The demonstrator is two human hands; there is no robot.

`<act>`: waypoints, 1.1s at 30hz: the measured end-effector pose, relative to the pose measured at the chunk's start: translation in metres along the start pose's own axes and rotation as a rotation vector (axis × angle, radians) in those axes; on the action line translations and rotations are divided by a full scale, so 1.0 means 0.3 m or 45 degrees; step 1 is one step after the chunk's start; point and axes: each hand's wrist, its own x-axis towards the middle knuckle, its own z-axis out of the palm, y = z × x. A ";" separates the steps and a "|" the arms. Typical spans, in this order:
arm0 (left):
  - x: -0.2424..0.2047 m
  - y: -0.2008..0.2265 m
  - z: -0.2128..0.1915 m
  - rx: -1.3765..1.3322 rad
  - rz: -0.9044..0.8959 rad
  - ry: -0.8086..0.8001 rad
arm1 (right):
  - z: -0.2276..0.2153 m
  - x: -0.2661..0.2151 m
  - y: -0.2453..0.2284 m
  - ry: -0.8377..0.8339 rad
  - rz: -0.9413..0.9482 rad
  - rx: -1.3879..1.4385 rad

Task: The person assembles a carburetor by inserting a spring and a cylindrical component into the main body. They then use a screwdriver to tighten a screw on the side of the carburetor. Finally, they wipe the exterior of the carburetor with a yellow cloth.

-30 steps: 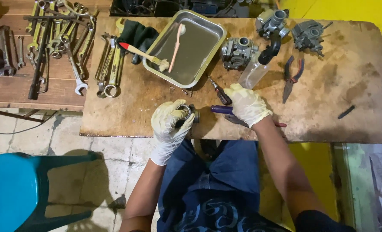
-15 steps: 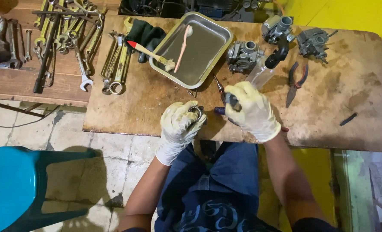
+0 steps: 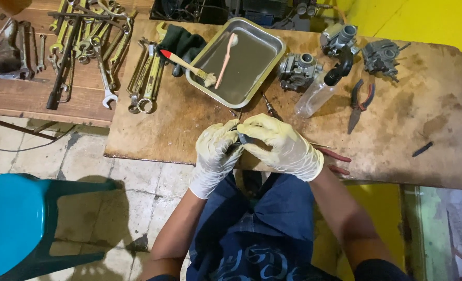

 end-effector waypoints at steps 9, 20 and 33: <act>-0.008 0.013 -0.010 -0.142 -0.243 0.044 | -0.055 0.103 -0.163 -0.093 -0.096 -0.072; -0.055 0.010 0.013 -0.024 -0.216 -0.055 | -0.062 0.075 -0.079 -0.269 -0.241 -0.390; -0.033 0.016 -0.001 -0.179 -0.424 -0.081 | 0.002 0.030 0.000 -0.445 -0.212 -0.542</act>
